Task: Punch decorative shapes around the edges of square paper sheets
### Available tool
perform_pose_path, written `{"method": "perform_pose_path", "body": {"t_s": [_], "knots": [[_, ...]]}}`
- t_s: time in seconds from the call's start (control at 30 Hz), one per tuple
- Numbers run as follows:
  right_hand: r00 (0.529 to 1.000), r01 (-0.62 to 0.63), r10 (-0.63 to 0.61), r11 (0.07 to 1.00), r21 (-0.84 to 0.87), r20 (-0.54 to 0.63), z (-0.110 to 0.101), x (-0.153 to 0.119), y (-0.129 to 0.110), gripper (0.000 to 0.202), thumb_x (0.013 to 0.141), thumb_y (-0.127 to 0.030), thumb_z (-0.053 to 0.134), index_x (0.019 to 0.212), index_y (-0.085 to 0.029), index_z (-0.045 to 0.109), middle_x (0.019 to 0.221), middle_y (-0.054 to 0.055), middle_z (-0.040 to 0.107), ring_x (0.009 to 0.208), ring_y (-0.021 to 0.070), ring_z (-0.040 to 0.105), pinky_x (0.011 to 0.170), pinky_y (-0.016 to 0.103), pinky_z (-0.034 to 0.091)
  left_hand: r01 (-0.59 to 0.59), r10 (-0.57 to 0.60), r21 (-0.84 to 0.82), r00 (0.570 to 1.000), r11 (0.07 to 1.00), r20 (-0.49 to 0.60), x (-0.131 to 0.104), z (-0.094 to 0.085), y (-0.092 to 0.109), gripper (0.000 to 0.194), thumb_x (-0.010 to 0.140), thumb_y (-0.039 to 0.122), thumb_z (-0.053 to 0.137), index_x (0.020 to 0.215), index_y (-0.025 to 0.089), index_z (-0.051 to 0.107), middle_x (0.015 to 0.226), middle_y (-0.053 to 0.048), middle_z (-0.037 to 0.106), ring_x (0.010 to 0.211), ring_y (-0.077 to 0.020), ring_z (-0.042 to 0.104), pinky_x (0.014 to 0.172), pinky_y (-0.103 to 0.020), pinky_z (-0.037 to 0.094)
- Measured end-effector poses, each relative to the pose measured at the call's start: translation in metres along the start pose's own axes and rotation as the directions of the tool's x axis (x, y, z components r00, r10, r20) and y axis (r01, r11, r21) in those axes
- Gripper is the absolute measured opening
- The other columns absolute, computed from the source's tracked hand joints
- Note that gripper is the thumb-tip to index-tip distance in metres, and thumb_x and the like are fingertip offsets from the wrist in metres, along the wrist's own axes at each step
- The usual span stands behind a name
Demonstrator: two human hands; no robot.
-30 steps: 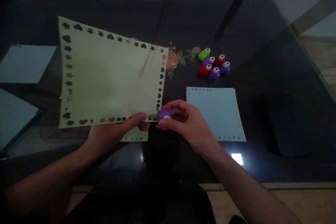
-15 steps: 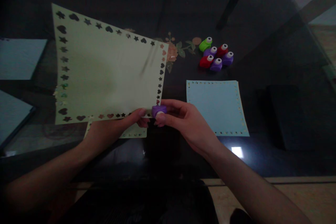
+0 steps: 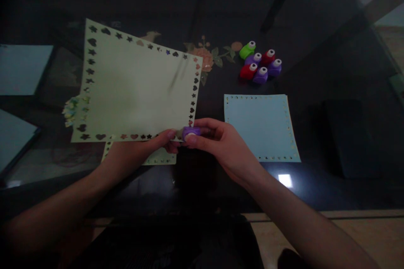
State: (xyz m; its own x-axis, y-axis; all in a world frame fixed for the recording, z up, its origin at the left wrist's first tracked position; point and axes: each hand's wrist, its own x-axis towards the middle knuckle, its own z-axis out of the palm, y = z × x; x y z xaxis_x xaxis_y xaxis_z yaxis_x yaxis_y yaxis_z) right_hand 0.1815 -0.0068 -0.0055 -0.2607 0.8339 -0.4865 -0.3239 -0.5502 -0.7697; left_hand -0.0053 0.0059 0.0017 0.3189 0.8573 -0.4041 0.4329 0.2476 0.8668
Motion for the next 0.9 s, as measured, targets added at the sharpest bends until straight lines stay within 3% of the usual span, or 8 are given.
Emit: {"method": "perform_pose_path", "body": {"t_s": [0.2, 0.47, 0.9], "knots": [[1.0, 0.003, -0.003, 1.0, -0.029, -0.011, 0.0009, -0.0001, -0.0003, 0.025, 0.062, -0.026, 0.082, 0.085, -0.023, 0.072, 0.082, -0.001, 0.072, 0.074, 0.012, 0.065, 0.084, 0.032, 0.049, -0.002, 0.003, -0.014, 1.0, 1.0, 0.004, 0.0015, -0.0013, 0.0011, 0.029, 0.084, 0.044, 0.054, 0.067, 0.025, 0.069, 0.068, 0.002, 0.075, 0.07, -0.018, 0.07, 0.085, -0.029, 0.054], [1.0, 0.012, -0.013, 1.0, -0.028, -0.023, 0.0004, 0.0006, 0.0015, 0.025, 0.062, -0.025, 0.083, 0.084, -0.024, 0.073, 0.081, -0.001, 0.073, 0.074, 0.0118, 0.065, 0.083, 0.031, 0.05, 0.023, -0.024, -0.053, 1.0, 0.998, -0.012, 0.0008, 0.0007, 0.0058, 0.026, 0.082, 0.039, 0.054, 0.065, 0.024, 0.066, 0.067, 0.001, 0.074, 0.068, -0.0188, 0.07, 0.08, -0.029, 0.056], [0.999, 0.004, -0.005, 1.0, -0.025, -0.052, 0.0019, 0.0002, 0.0012, 0.028, 0.058, -0.027, 0.084, 0.083, -0.023, 0.072, 0.081, -0.001, 0.073, 0.072, 0.0128, 0.065, 0.082, 0.033, 0.051, 0.009, -0.009, -0.035, 1.0, 0.999, -0.001, 0.002, 0.0005, 0.003, 0.031, 0.085, 0.044, 0.052, 0.068, 0.023, 0.067, 0.07, -0.001, 0.074, 0.073, -0.0199, 0.07, 0.086, -0.03, 0.054]]}}
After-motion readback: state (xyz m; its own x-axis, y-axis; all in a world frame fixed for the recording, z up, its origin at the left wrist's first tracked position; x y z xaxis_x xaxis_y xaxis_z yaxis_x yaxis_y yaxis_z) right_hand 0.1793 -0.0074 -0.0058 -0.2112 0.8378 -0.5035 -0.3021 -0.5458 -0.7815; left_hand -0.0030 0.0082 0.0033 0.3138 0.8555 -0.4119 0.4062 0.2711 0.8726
